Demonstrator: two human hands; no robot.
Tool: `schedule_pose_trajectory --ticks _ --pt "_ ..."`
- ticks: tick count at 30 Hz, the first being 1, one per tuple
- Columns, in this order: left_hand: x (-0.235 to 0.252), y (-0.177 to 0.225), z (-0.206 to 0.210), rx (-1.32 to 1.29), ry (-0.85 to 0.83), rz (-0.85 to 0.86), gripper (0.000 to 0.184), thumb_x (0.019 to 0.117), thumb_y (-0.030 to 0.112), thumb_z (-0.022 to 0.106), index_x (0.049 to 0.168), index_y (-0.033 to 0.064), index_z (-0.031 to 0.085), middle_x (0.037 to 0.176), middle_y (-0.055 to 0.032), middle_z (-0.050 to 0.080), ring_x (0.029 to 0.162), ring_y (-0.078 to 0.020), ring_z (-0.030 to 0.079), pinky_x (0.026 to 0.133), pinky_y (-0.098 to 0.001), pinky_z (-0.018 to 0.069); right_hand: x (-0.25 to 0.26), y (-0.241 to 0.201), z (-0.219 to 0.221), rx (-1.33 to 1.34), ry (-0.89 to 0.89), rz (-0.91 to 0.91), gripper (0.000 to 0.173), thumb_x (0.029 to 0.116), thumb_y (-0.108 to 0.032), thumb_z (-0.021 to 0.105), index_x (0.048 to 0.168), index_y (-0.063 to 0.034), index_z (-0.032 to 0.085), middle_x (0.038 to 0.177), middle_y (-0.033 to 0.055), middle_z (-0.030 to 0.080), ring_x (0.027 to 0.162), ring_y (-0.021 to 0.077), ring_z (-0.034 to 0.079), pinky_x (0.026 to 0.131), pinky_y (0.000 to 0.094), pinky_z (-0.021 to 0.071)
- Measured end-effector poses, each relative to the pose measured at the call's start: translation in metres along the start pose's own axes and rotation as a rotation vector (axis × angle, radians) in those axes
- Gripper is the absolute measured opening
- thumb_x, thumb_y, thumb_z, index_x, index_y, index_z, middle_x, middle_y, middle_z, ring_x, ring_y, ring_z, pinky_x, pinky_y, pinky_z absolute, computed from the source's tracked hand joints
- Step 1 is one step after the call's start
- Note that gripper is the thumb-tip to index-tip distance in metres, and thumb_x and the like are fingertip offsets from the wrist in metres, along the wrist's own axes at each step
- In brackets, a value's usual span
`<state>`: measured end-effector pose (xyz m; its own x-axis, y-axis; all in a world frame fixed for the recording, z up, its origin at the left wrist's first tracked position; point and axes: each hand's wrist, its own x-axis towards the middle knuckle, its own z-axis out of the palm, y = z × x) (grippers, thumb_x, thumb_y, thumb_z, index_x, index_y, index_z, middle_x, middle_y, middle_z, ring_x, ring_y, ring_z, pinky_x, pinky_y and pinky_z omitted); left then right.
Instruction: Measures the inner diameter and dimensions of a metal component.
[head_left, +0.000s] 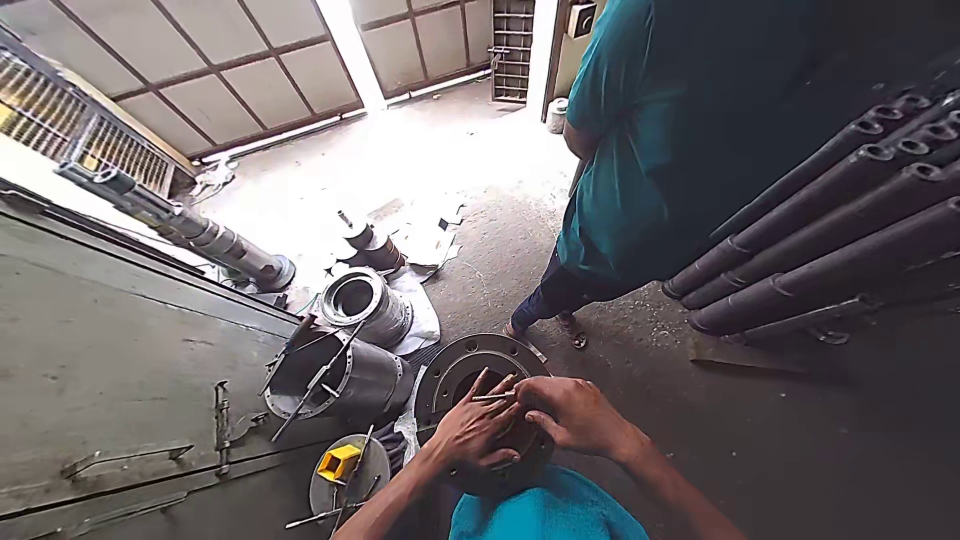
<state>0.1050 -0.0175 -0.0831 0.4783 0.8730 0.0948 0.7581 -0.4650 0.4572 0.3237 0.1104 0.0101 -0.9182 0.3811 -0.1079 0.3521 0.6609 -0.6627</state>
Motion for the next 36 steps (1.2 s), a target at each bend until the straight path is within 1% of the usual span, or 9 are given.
schedule_pose_trajectory --ticks 4,11,13,18,21,25,27,31,36 --pt "0.000 0.002 -0.001 0.047 -0.002 -0.006 0.085 0.0965 0.074 0.036 0.155 0.0137 0.046 0.162 -0.0039 0.043 0.157 -0.0217 0.024 0.126 -0.0625 0.0044 0.019 -0.015 0.010 -0.294 -0.094 0.137 0.050 0.0883 -0.014 0.069 0.137 -0.0224 0.063 0.130 0.0077 0.067 0.111 0.0362 0.065 0.077 0.0550 0.0565" --pt "0.002 0.002 -0.003 0.071 -0.068 -0.037 0.086 0.0959 0.075 0.038 0.152 0.0116 0.048 0.162 -0.0059 0.042 0.157 -0.0237 0.024 0.125 -0.0647 0.0036 0.022 0.002 0.014 -0.368 -0.006 -0.242 0.017 0.0929 -0.001 0.063 0.098 -0.0110 0.076 0.127 0.0065 0.070 0.110 0.0340 0.065 0.081 0.0503 0.0540" --pt "0.001 0.002 -0.002 0.067 -0.085 -0.048 0.087 0.0959 0.077 0.033 0.157 0.0152 0.043 0.164 -0.0039 0.040 0.157 -0.0220 0.025 0.126 -0.0622 0.0034 0.014 0.013 0.017 -0.240 0.133 -0.288 0.013 0.0831 -0.002 0.071 0.092 -0.0106 0.075 0.135 0.0037 0.068 0.115 0.0325 0.065 0.085 0.0523 0.0548" --pt "-0.003 0.000 0.000 0.049 -0.026 -0.029 0.082 0.0963 0.076 0.036 0.154 0.0178 0.048 0.160 -0.0038 0.046 0.157 -0.0218 0.023 0.128 -0.0606 0.0031 0.023 -0.001 0.008 -0.271 0.001 0.102 0.051 0.0931 -0.042 0.068 0.138 -0.0177 0.062 0.135 0.0099 0.065 0.128 0.0373 0.056 0.100 0.0603 0.0460" --pt "-0.001 -0.001 0.001 0.090 0.012 0.004 0.080 0.0968 0.074 0.039 0.149 0.0146 0.053 0.156 -0.0046 0.051 0.153 -0.0202 0.034 0.127 -0.0602 0.0060 0.037 -0.008 0.015 -0.364 -0.112 -0.067 0.037 0.0834 -0.012 0.075 0.120 -0.0169 0.071 0.121 0.0084 0.068 0.124 0.0358 0.056 0.101 0.0604 0.0424" --pt "0.000 0.002 -0.004 0.051 -0.027 -0.004 0.081 0.0972 0.070 0.042 0.151 0.0109 0.050 0.162 -0.0057 0.043 0.157 -0.0253 0.024 0.126 -0.0644 0.0061 0.025 0.000 0.011 -0.302 0.020 -0.229 0.028 0.0791 -0.006 0.076 0.102 -0.0219 0.078 0.139 -0.0021 0.064 0.143 0.0319 0.045 0.116 0.0660 0.0293" --pt "0.002 0.001 -0.003 0.080 -0.040 -0.010 0.082 0.0982 0.072 0.037 0.156 0.0138 0.044 0.165 -0.0034 0.037 0.158 -0.0238 0.018 0.126 -0.0648 0.0048 0.013 0.008 0.010 -0.249 0.256 -0.139 0.015 0.0852 -0.015 0.069 0.097 -0.0188 0.077 0.136 -0.0016 0.067 0.138 0.0294 0.052 0.111 0.0613 0.0388" --pt "0.001 0.002 -0.002 0.081 -0.085 -0.048 0.080 0.0967 0.072 0.039 0.152 0.0157 0.049 0.161 -0.0050 0.043 0.158 -0.0246 0.021 0.126 -0.0628 0.0039 0.009 -0.007 0.009 -0.167 0.090 0.323 0.062 0.0905 -0.055 0.068 0.143 -0.0232 0.058 0.136 0.0116 0.062 0.117 0.0345 0.063 0.092 0.0563 0.0540" --pt "-0.001 0.003 -0.003 0.091 -0.037 -0.016 0.072 0.0980 0.067 0.045 0.145 0.0137 0.056 0.151 -0.0072 0.055 0.150 -0.0238 0.039 0.126 -0.0609 0.0097 0.031 -0.005 0.015 -0.123 -0.140 0.135 0.035 0.0909 -0.018 0.069 0.126 -0.0193 0.069 0.128 0.0142 0.062 0.103 0.0351 0.068 0.080 0.0582 0.0572"
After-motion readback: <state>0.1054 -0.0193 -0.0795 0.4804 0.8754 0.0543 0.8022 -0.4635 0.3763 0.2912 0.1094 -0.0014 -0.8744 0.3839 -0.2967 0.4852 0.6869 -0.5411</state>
